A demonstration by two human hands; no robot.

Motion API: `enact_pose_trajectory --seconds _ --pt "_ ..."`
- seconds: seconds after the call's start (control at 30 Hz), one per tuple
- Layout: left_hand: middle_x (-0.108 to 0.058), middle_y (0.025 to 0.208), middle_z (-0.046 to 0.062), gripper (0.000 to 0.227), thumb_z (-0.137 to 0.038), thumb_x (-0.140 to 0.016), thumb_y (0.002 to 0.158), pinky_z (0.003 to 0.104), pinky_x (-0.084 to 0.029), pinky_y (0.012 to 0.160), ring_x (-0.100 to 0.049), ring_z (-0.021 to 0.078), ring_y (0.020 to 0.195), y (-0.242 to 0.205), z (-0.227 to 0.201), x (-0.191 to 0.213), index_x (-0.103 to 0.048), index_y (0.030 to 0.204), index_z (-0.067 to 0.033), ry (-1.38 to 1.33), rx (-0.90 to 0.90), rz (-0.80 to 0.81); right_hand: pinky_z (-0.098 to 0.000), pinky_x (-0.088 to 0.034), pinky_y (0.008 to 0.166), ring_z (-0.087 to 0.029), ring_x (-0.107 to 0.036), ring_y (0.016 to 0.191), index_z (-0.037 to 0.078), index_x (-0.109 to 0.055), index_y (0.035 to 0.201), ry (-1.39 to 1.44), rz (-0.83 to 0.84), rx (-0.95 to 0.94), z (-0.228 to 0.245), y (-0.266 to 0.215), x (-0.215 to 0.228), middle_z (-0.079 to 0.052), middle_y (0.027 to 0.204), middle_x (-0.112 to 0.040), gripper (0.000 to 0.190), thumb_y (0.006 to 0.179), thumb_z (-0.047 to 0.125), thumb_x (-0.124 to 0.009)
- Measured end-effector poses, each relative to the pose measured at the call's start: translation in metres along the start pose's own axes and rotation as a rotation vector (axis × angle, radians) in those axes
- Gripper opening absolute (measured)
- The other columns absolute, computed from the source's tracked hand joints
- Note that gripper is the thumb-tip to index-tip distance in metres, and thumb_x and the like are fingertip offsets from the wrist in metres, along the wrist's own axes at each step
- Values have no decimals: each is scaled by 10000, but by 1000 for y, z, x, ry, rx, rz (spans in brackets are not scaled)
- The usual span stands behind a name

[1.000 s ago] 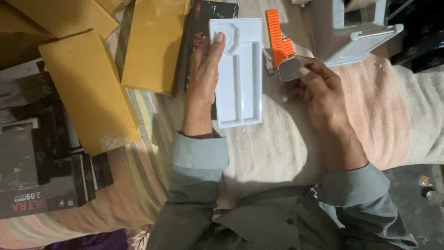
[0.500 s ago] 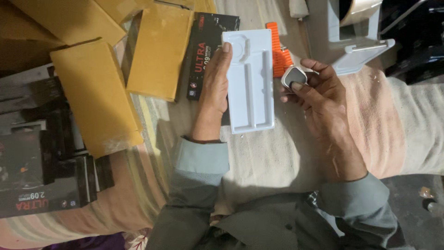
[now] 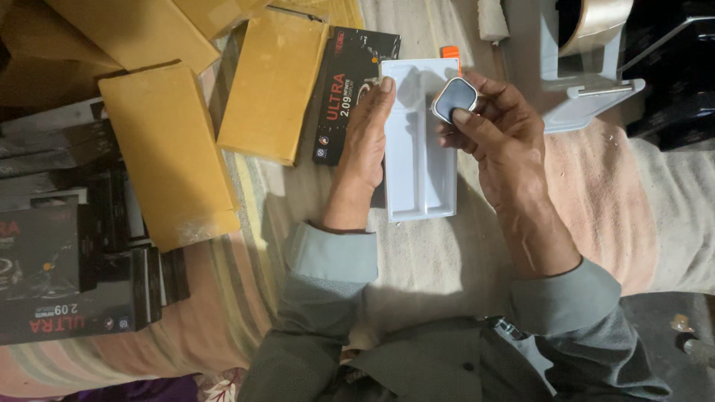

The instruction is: The person unpacks a smartwatch from its retail box, removes the watch, strap, and charger, then places them into a small brown cardboard box. They seal the box with clear tape and repeat the process with a second smartwatch.

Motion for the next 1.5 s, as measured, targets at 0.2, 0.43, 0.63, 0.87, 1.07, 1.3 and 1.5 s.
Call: enact_pose_trajectory --seconds 0.2,0.43,0.63,0.87,1.07,1.3,1.5 --pt "-656 1260 134 621 -450 -656 997 354 -486 1034 -616 198 1183 -6 -16 -4 -587 1340 63 -5 4 14 -337 -606 768 -228 -702 922 -6 -595 1298 110 19 -25 -7 -1 15 -159 1121 -685 273 1032 50 -570" --pt "-668 1282 139 604 -449 -611 1019 353 -512 1039 -642 197 1189 -10 -24 -7 -596 1347 58 88 -22 28 -212 -352 506 -129 -449 672 22 -571 1154 907 151 -236 -40 -1 29 -83 909 -518 411 1141 421 -468" --pt "-655 1323 108 521 -383 -606 1037 342 -473 1088 -612 169 1235 -10 -28 -7 -610 1348 36 72 -38 14 -217 -362 466 -116 -444 606 4 -554 1140 1142 351 -192 -27 -11 17 -82 853 -487 619 1113 607 -417" --pt "-653 1311 100 507 -382 -597 1064 339 -467 1086 -607 166 1226 -12 -31 -12 -611 1341 42 64 -34 85 -191 -395 402 -132 -484 627 -18 -572 1271 1083 404 -162 -23 -14 8 -138 896 -557 768 1029 695 -421" --pt "-656 1265 118 539 -423 -597 1058 358 -490 1045 -623 196 1183 -10 -22 -9 -612 1319 48 86 -32 62 -186 -344 394 -77 -414 509 -3 -560 1105 712 281 -219 -31 -9 9 -115 830 -568 667 1123 645 -403" --pt "-678 1226 95 527 -430 -604 1027 321 -481 1017 -618 174 1156 -9 -13 -7 -648 1275 32 184 -86 -12 -235 -313 420 -82 -436 556 82 -553 1020 -89 -38 -127 -11 0 17 -63 828 -584 465 1050 544 -515" --pt "-680 1108 90 498 -451 -593 1035 323 -479 956 -613 172 1047 -11 -10 -9 -673 1192 15 134 -18 21 -235 -417 496 -104 -556 633 40 -575 1063 -127 54 -22 -1 13 -9 -30 830 -611 282 1070 314 -641"
Point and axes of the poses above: each hand's wrist, its own y-axis towards the middle knuckle, its own x-axis out of the back of the hand, z = x × y, the point moved 7 cm from there along y, towards the middle knuckle
